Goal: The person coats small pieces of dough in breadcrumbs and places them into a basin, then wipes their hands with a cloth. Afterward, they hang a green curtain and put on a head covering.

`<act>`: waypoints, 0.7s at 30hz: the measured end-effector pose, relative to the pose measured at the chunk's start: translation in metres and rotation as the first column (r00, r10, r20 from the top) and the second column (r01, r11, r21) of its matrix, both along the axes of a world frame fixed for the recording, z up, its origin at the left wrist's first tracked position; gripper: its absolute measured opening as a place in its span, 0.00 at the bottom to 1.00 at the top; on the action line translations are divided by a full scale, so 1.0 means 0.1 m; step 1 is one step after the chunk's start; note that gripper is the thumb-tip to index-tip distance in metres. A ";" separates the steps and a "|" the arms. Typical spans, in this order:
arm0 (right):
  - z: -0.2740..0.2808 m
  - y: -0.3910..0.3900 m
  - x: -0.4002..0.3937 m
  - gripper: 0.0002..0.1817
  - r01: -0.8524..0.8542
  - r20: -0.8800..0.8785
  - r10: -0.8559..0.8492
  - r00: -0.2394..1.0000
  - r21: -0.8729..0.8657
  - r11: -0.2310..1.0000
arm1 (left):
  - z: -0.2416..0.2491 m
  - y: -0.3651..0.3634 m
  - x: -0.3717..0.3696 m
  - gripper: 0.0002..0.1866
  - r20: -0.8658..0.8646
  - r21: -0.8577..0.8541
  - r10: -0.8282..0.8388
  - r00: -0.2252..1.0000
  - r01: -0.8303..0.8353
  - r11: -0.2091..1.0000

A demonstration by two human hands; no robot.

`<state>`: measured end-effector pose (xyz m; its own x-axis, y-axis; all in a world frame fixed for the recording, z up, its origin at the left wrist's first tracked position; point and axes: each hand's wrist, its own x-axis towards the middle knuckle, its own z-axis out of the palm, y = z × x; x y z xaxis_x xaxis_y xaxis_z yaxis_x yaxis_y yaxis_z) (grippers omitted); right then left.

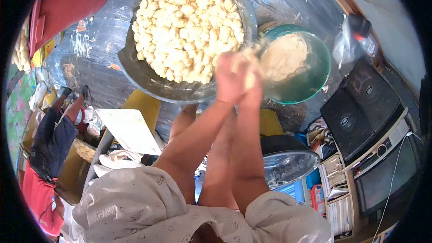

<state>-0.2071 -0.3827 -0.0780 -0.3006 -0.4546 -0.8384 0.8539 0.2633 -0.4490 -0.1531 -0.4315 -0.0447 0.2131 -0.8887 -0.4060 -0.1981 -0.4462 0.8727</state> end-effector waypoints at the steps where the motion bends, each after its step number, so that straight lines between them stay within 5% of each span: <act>1: 0.00 -0.05 0.27 0.23 -0.057 0.041 0.056 0.998 0.022 0.998 | -0.09 0.01 0.26 0.13 -0.026 0.190 0.154 0.988 -0.147 0.971; 2: -0.01 -0.12 0.53 0.22 -0.118 0.084 0.115 0.990 0.037 0.992 | -0.39 0.11 0.60 0.17 0.080 0.222 0.179 0.981 -0.193 0.956; 4: -0.36 -0.25 0.99 0.21 -0.506 0.280 0.435 0.856 0.277 0.817 | -0.87 0.26 1.20 0.25 0.227 0.304 0.413 0.882 -0.467 0.830; 5: -0.40 -0.34 1.20 0.21 -0.603 0.179 0.578 0.797 0.171 0.779 | -0.69 0.10 1.42 0.25 0.241 0.425 0.458 0.856 -0.517 0.743; 6: -0.42 -0.41 1.41 0.20 -0.695 0.065 0.692 0.719 0.078 0.715 | -0.94 0.18 1.75 0.25 0.220 0.339 0.523 0.824 -0.567 0.751; 7: -0.52 -0.53 1.62 0.20 -0.779 0.028 0.783 0.621 0.129 0.613 | -1.35 0.30 2.16 0.22 0.140 0.320 0.590 0.795 -0.600 0.733; 10: -0.63 -1.06 1.75 0.20 -0.936 -0.137 0.968 0.208 0.258 0.238 | -1.51 -0.03 2.78 0.22 0.167 0.340 0.635 0.754 -0.649 0.680; 11: -0.70 -1.24 1.71 0.20 -0.912 -0.130 0.934 0.333 0.208 0.354 | -1.35 -0.28 2.77 0.21 0.096 0.364 0.714 0.694 -0.692 0.624; 14: -1.43 -1.69 1.35 0.16 -0.758 -0.203 0.743 0.638 -0.001 0.652 | -1.19 -0.74 2.94 0.14 -0.189 0.355 0.498 0.846 -0.414 0.838; 16: -1.17 -1.87 0.89 0.14 -0.654 -0.410 0.600 0.687 0.010 0.756 | -1.25 -0.91 2.89 0.12 -0.139 0.275 0.368 0.920 -0.321 0.906; 18: -1.16 -1.72 0.54 0.17 -0.709 -0.723 0.605 0.333 0.231 0.666 | -1.24 -0.94 2.71 0.10 0.065 0.436 0.088 0.994 -0.107 0.894; 19: -1.13 -1.59 0.47 0.17 -0.721 -0.668 0.740 0.079 0.474 0.505 | -1.25 -0.90 2.57 0.12 0.115 0.525 -0.167 0.979 0.082 0.847; 20: -1.10 -1.39 0.39 0.18 -0.653 -0.540 0.824 -0.169 0.688 0.317 | -1.36 -0.78 2.45 0.14 0.014 0.562 -0.230 0.973 0.182 0.806; 21: -1.14 -1.10 0.36 0.20 -0.712 -0.573 0.771 -0.278 0.662 0.235 | -1.61 -0.59 2.36 0.16 0.024 0.548 -0.452 0.892 0.366 0.752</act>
<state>-0.1711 -0.4926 -0.1924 -0.1332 -0.8350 -0.5340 -0.7144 0.4543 -0.5322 0.0827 -0.4910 -0.2059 -0.0278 -0.5696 -0.8215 -0.5718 -0.6650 0.4804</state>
